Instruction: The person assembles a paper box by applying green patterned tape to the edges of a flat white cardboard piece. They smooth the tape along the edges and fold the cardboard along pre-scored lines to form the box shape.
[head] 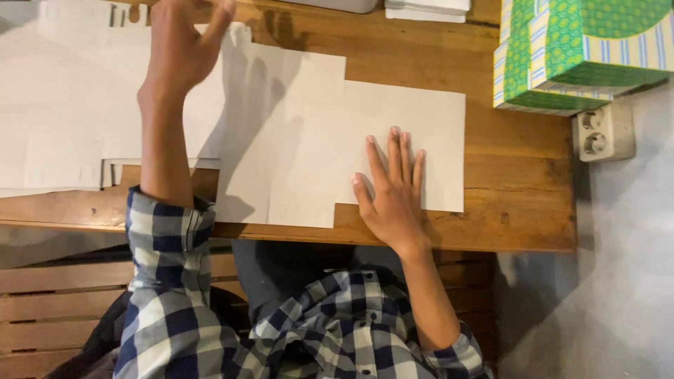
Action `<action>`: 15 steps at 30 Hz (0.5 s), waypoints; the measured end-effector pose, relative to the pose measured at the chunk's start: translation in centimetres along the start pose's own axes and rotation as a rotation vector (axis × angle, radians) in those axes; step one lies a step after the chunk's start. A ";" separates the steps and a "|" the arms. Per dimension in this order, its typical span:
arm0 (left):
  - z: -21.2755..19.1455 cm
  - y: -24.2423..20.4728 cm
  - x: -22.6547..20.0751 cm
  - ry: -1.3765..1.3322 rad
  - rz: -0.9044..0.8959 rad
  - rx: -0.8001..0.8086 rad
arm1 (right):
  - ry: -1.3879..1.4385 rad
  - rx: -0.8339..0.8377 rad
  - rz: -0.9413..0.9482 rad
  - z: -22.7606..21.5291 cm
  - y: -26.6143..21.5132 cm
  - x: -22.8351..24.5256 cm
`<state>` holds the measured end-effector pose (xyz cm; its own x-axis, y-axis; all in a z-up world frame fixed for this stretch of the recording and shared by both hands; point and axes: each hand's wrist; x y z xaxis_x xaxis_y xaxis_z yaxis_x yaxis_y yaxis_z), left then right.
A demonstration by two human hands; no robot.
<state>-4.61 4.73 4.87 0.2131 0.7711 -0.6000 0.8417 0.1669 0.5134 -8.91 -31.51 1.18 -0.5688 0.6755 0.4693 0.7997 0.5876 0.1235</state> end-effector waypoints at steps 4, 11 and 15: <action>2.9 -5.3 -6.1 0.372 0.118 0.121 | -0.012 0.001 -0.001 0.1 0.2 -0.3; 8.6 -15.5 -16.7 0.351 -0.029 0.459 | -0.034 -0.018 -0.032 0.3 -0.2 -0.7; 9.2 -15.7 -17.9 0.378 -0.156 0.421 | 0.105 -0.028 0.016 0.4 0.0 -0.4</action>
<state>-17.08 -17.35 1.82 -0.0561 0.9356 -0.3485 0.9900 0.0973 0.1019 -8.80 -31.64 0.69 -0.5340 0.6332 0.5602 0.8142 0.5637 0.1390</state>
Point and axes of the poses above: each hand's wrist, its own y-axis towards the middle knuckle, its own z-axis out of the palm, x = y × z, and after that the axes turned 6 degrees about y, right-handed
